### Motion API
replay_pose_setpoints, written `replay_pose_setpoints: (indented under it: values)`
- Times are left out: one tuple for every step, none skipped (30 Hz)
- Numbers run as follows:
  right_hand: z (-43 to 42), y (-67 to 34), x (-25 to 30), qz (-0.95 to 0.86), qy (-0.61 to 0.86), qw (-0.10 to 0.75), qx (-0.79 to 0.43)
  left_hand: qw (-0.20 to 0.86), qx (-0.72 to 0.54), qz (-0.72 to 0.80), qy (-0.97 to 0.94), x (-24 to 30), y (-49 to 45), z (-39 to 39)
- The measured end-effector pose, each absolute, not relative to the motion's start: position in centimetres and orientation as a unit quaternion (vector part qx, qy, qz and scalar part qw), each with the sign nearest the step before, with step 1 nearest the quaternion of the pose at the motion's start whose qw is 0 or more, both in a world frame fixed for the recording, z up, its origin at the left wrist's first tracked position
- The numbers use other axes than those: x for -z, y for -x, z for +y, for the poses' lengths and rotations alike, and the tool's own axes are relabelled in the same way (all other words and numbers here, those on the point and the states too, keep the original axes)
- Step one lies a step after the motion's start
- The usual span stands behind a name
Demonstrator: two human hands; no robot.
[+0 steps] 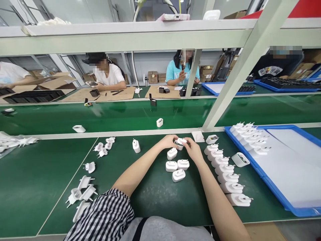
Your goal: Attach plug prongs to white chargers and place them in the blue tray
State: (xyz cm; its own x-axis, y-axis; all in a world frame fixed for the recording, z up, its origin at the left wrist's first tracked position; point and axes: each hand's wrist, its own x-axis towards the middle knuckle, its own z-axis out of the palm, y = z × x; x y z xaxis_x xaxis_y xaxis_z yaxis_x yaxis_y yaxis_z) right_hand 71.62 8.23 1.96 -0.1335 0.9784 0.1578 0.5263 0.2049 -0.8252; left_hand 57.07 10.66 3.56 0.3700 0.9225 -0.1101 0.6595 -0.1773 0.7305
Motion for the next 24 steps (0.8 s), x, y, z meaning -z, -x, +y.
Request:
replay_pose_setpoints:
  values:
    - [8.1,-71.5,-2.1,-0.697,0.549,0.352,-0.299,0.358,-0.184,0.527,-0.748,-3.5,-56.9,10.6]
    - [8.0,-71.3,-2.2,-0.706,0.55,0.34,-0.287,0.355,-0.187,0.522,-0.753,-3.4,-56.8,10.6]
    - [7.9,-71.1,-2.3,-0.715,0.552,0.328,-0.276,0.351,-0.191,0.516,-0.758,-3.3,-56.7,10.5]
    - [7.8,-71.0,-2.3,-0.724,0.554,0.315,-0.266,0.346,-0.197,0.511,-0.762,-3.2,-56.6,10.4]
    - [7.8,-70.9,-2.4,-0.731,0.556,0.301,-0.256,0.339,-0.204,0.508,-0.765,-3.2,-56.5,10.4]
    - [7.8,-70.8,-2.5,-0.738,0.559,0.286,-0.248,0.331,-0.209,0.506,-0.769,-3.1,-56.5,10.3]
    - [7.8,-70.7,-2.6,-0.743,0.562,0.272,-0.241,0.322,-0.212,0.506,-0.772,-3.1,-56.5,10.2]
    - [7.9,-70.7,-2.7,-0.747,0.566,0.258,-0.235,0.311,-0.21,0.507,-0.776,-3.1,-56.5,10.1]
    - [8.0,-70.7,-2.8,-0.75,0.571,0.243,-0.23,0.297,-0.203,0.509,-0.782,-3.2,-56.5,10.1]
    - [8.2,-70.7,-2.9,-0.752,0.576,0.229,-0.226,0.28,-0.192,0.509,-0.791,-3.3,-56.5,10.0]
    - [8.4,-70.7,-3.1,-0.754,0.58,0.215,-0.223,0.262,-0.179,0.507,-0.802,-3.5,-56.5,10.0]
    - [8.6,-70.7,-3.3,-0.756,0.583,0.201,-0.22,0.244,-0.165,0.504,-0.812,-3.8,-56.6,10.0]
    - [8.9,-70.7,-3.5,-0.759,0.584,0.187,-0.219,0.228,-0.149,0.501,-0.821,-4.1,-56.6,10.0]
    - [9.2,-70.7,-3.6,-0.762,0.583,0.173,-0.22,0.215,-0.131,0.5,-0.829,-4.4,-56.7,10.1]
    - [9.5,-70.6,-3.8,-0.766,0.582,0.16,-0.222,0.207,-0.11,0.501,-0.833,-4.7,-56.8,10.2]
    - [9.9,-70.6,-4.0,-0.769,0.58,0.148,-0.224,0.206,-0.089,0.504,-0.834,-5.0,-56.9,10.4]
    - [10.2,-70.6,-4.1,-0.772,0.577,0.136,-0.227,0.209,-0.068,0.505,-0.835,-5.2,-57.0,10.6]
    - [10.6,-70.6,-4.2,-0.775,0.576,0.125,-0.229,0.214,-0.05,0.505,-0.834,-5.4,-57.1,10.9]
    - [10.9,-70.6,-4.3,-0.777,0.575,0.116,-0.231,0.221,-0.036,0.505,-0.834,-5.5,-57.1,11.2]
    - [11.1,-70.6,-4.3,-0.778,0.573,0.109,-0.232,0.227,-0.025,0.503,-0.834,-5.5,-57.2,11.5]
    - [11.3,-70.6,-4.3,-0.78,0.572,0.104,-0.232,0.23,-0.015,0.501,-0.834,-5.5,-57.3,11.7]
    - [11.3,-70.6,-4.3,-0.781,0.571,0.1,-0.232,0.229,-0.006,0.501,-0.835,-5.4,-57.4,11.9]
    - [11.3,-70.6,-4.3,-0.783,0.569,0.097,-0.231,0.225,0.001,0.501,-0.836,-5.3,-57.4,12.0]
    - [11.1,-70.6,-4.3,-0.785,0.568,0.096,-0.229,0.219,0.003,0.499,-0.838,-5.2,-57.5,12.0]
